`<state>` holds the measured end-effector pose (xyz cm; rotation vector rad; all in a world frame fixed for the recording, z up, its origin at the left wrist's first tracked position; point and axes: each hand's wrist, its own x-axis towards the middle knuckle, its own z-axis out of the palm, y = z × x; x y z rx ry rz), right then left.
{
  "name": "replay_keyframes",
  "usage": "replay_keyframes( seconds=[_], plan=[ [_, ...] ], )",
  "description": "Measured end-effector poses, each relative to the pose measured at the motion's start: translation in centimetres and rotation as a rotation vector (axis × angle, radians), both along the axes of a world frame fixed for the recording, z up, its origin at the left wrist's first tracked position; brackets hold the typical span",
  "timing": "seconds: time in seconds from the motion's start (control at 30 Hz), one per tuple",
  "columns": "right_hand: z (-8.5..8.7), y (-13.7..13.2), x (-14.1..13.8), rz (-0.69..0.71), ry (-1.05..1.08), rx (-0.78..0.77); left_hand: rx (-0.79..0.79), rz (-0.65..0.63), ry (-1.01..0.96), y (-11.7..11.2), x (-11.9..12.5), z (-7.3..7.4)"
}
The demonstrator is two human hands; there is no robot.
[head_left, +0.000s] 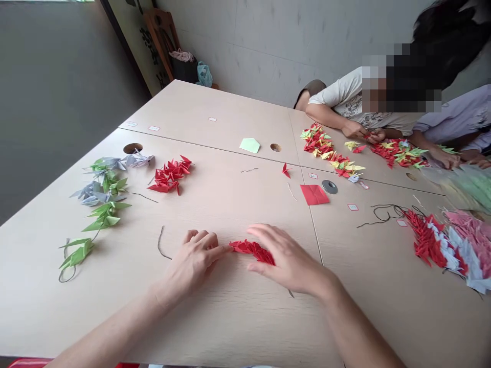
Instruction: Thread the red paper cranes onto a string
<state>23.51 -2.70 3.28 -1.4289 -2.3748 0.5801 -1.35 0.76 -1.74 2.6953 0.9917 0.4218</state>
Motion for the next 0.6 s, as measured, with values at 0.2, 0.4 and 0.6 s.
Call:
replay_keyframes(
  seconds=[0.2,0.4,0.6],
  plan=[
    [-0.5,-2.8,3.1,-0.074,-0.080,0.174,-0.044,-0.011,-0.031,0.6,-0.2,-0.4],
    [-5.7,-3.8,0.3,0.095,-0.199,0.154,-0.006,-0.019,-0.044,1.2,-0.2,-0.3],
    [-5.8,-3.0,0.3,0.161,-0.207,0.149,0.047,-0.139,-0.040,3.5,-0.5,0.2]
  ],
)
